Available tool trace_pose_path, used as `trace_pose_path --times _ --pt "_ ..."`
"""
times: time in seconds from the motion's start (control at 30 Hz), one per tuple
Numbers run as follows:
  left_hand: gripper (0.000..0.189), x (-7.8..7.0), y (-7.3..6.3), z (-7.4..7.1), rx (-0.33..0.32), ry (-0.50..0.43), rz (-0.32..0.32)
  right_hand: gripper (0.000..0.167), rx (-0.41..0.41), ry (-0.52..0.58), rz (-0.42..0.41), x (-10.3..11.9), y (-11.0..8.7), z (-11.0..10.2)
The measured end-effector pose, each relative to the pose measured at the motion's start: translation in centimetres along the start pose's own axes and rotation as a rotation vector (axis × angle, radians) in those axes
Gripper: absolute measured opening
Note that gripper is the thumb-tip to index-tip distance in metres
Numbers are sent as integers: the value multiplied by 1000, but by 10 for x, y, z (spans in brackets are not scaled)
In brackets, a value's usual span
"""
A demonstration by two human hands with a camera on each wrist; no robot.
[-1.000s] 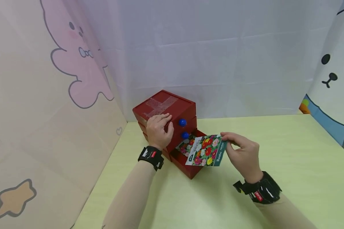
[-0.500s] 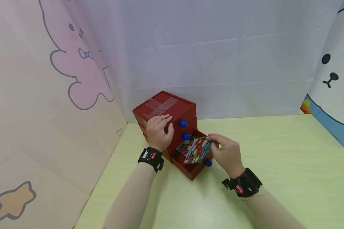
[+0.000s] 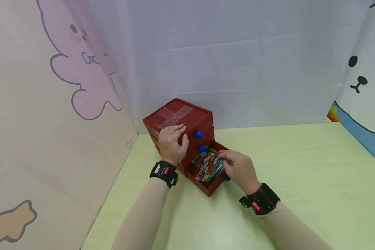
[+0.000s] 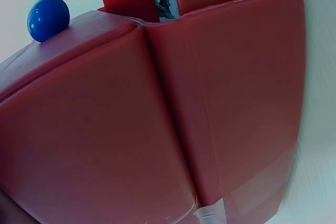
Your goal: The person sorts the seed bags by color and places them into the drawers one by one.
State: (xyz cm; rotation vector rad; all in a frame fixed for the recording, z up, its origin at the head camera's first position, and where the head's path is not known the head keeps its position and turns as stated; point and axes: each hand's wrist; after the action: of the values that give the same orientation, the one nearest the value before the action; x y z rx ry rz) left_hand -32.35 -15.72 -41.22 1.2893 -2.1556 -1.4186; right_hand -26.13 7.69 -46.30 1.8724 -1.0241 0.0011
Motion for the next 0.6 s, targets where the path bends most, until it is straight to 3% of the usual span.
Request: trace_pose_path --times 0.6 --pt "32 1 -1 1 3 1 -19 18 212 -7 88 2 -4 5"
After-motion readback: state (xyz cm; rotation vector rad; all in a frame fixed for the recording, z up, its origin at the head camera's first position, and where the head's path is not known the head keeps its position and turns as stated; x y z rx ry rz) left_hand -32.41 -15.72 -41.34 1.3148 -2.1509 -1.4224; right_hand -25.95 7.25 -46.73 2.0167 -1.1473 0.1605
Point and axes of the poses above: each hand's wrist, its own y-axis towards the middle knuckle, its own z-axis out of the palm, x = y × z, and after that the axes turned 1 degree about -y, right-handed
